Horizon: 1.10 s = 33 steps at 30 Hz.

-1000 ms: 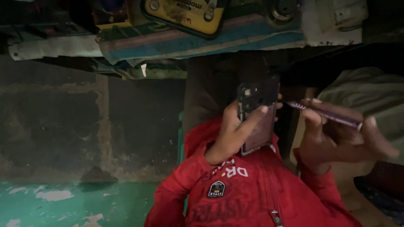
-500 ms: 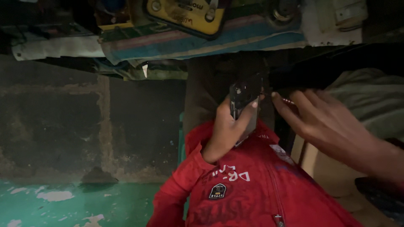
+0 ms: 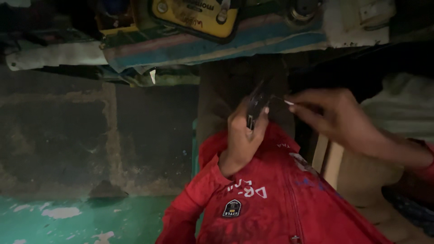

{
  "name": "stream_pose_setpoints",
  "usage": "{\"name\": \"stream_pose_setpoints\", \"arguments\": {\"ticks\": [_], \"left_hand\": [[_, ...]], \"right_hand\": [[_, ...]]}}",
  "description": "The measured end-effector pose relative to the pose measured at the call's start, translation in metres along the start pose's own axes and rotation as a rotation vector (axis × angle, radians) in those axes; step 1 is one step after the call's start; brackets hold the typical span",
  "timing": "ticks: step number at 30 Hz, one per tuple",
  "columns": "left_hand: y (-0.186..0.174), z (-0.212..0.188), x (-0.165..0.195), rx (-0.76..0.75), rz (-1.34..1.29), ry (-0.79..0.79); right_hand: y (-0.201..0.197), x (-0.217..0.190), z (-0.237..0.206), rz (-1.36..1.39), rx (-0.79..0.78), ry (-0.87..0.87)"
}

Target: The person holds a disassembled smartphone with its back cover and battery exposed, works on the internal components, and uses a screwdriver to unscrew and re-tighten screws on the phone body while seated at a cluttered workbench.

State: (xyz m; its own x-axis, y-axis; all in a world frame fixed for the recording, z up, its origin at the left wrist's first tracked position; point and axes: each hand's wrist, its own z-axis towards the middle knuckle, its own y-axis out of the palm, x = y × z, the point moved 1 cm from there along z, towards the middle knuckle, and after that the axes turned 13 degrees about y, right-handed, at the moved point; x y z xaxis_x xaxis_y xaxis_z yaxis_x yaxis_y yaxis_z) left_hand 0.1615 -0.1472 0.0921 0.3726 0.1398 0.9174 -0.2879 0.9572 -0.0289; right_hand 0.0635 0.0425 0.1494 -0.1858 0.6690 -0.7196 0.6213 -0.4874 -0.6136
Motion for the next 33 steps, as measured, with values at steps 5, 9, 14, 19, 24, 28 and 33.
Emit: {"name": "stream_pose_setpoints", "arguments": {"ticks": [5, 9, 14, 19, 24, 28, 33], "left_hand": [[0.002, 0.0, -0.007, 0.015, 0.039, 0.008], [0.004, -0.001, -0.021, -0.051, 0.001, -0.105], [-0.004, 0.01, -0.043, -0.049, -0.42, -0.287], [0.0, 0.019, -0.051, -0.039, -1.139, -0.661], [0.012, 0.022, -0.04, -0.079, -1.232, -0.728], [0.016, 0.024, -0.02, -0.142, -1.158, -0.676], [0.019, 0.029, 0.003, -0.163, -1.187, -0.758]], "right_hand": [[0.001, 0.023, 0.026, 0.687, -0.368, 0.834], [-0.002, 0.033, 0.026, 0.656, -0.365, 0.788], [-0.025, 0.018, -0.008, 0.285, -0.15, 0.419], [-0.027, -0.001, -0.038, 0.109, 0.231, 0.294], [-0.02, -0.011, -0.047, 0.4, 0.325, 0.06], [-0.027, -0.012, -0.042, 0.267, 0.567, -0.116], [-0.03, -0.009, -0.011, 0.065, 0.598, -0.579]]}}
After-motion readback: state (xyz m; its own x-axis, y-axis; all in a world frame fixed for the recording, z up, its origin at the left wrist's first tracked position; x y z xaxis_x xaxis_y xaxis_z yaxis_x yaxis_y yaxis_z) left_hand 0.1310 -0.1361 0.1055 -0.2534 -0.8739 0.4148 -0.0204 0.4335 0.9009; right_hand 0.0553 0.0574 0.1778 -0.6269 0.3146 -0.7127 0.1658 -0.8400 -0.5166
